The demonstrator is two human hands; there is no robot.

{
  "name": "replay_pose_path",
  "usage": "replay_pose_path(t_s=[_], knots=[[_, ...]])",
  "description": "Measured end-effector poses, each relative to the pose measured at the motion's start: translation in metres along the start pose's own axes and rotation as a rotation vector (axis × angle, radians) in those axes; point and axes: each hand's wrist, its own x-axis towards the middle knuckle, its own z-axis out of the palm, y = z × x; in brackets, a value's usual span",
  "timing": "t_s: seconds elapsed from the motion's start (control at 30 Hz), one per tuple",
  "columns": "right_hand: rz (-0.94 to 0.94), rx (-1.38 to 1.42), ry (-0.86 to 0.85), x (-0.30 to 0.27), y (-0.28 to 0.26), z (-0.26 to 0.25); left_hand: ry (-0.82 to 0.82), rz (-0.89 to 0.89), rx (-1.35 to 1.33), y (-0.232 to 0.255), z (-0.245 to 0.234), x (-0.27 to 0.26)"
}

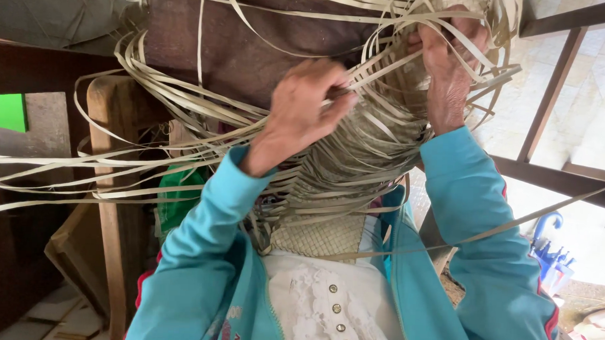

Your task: Weaving natural fiber strips into a handcrafted object

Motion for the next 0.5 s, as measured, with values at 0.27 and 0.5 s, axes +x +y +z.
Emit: replay_pose_path(t_s=[0.27,0.5], knots=[[0.466,0.693,-0.050,0.011,-0.034,-0.005,-0.092,-0.148,0.083,0.013,-0.096,-0.065],[0.415,0.659,-0.154,0.012,-0.044,-0.011,0.087,-0.525,0.246,0.021,-0.163,-0.129]])
